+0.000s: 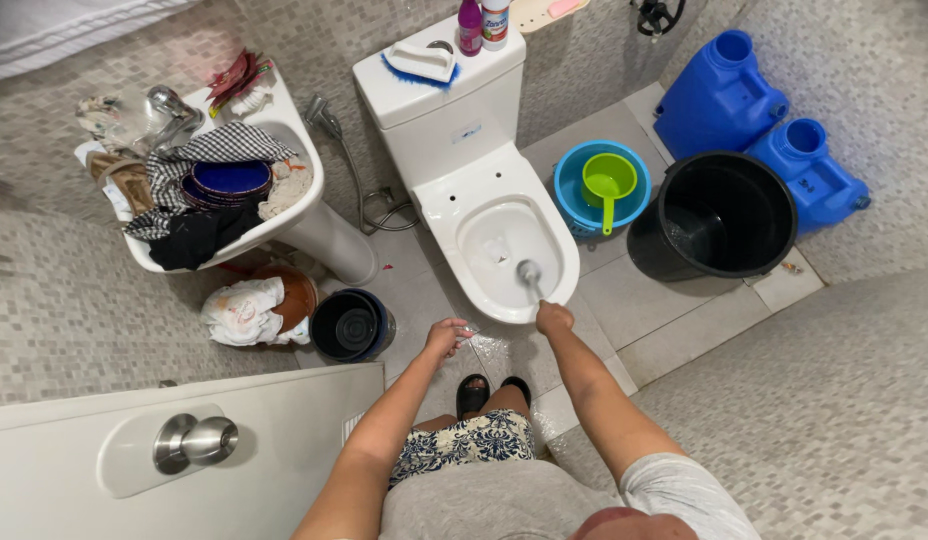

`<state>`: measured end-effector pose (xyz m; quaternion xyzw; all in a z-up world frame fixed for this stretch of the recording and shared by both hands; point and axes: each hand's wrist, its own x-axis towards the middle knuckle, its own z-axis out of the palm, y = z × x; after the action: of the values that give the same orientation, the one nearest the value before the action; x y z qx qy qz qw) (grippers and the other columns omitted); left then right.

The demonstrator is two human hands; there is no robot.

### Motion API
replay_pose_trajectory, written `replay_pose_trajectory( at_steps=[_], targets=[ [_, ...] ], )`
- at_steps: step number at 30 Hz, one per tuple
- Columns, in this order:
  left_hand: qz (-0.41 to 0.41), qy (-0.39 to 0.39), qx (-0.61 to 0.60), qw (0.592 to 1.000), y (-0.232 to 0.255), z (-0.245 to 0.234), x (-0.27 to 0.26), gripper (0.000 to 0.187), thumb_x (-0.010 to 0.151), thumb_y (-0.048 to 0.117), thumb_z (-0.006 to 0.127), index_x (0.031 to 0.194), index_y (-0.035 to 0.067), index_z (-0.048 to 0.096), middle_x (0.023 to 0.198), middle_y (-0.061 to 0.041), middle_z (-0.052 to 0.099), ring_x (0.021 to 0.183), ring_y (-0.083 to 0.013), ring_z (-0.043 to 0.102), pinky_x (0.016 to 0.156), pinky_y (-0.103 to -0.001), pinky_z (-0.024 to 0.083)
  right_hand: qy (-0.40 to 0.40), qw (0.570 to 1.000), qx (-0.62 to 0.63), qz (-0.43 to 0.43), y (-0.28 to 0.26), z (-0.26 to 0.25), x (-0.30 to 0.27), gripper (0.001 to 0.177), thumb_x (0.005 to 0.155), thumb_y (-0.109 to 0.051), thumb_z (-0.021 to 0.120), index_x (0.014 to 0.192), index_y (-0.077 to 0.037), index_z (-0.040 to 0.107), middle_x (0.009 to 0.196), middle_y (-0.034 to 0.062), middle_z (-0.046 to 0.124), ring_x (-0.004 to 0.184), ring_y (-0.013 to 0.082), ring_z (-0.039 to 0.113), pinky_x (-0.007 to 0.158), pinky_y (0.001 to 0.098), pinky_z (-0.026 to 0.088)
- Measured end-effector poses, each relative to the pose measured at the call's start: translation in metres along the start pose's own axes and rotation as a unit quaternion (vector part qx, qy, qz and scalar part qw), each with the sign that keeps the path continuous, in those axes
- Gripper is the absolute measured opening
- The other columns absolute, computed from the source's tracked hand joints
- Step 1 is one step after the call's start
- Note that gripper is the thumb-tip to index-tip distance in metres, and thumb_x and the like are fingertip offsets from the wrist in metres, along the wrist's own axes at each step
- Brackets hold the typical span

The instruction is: The person scrubs the inside of a white toilet bowl using a long-handled brush. They repeatedly move the brush around the bowl's interior surfaces, focusing on the rim and sides, while standing in a small tiled bathroom.

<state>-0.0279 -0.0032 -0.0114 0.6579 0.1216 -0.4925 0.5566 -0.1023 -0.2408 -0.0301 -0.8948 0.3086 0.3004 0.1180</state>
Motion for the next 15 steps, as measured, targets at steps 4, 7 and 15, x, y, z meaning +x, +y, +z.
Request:
replay_pose_trajectory(
  at_steps=[4, 7, 15],
  targets=[
    [-0.001, 0.007, -0.015, 1.000, 0.002, 0.001, -0.003, 0.038, 0.092, 0.003, 0.049, 0.128, 0.005, 0.061, 0.102, -0.009, 0.075, 0.057, -0.0067, 0.048, 0.041, -0.020, 0.030, -0.111, 0.958, 0.265, 0.008, -0.023, 0.009, -0.008, 0.072, 0.089, -0.005, 0.052, 0.158, -0.022, 0.041, 0.100, 0.0177, 0.073, 0.068, 0.0243, 0.070, 0.054, 0.0360, 0.056],
    [0.003, 0.011, -0.020, 1.000, 0.004, 0.003, -0.004, 0.037, 0.092, 0.002, 0.049, 0.128, 0.004, 0.061, 0.102, -0.010, 0.075, 0.057, -0.0068, 0.048, 0.041, -0.020, 0.030, -0.146, 0.889, 0.432, 0.037, -0.042, -0.003, -0.015, 0.077, 0.087, 0.003, 0.046, 0.160, -0.022, 0.040, 0.078, 0.0141, 0.064, 0.048, 0.0195, 0.051, 0.041, 0.0368, 0.040],
    [0.000, 0.031, -0.022, 0.999, 0.011, 0.012, -0.007, 0.037, 0.092, 0.002, 0.048, 0.126, 0.006, 0.062, 0.100, -0.008, 0.075, 0.058, -0.0068, 0.048, 0.043, -0.020, 0.032, -0.242, 0.761, 0.602, 0.028, -0.060, -0.063, 0.012, 0.086, 0.092, -0.002, 0.056, 0.164, -0.033, 0.022, 0.061, -0.0006, 0.049, 0.042, 0.0091, 0.038, 0.037, 0.0265, 0.028]
  ],
)
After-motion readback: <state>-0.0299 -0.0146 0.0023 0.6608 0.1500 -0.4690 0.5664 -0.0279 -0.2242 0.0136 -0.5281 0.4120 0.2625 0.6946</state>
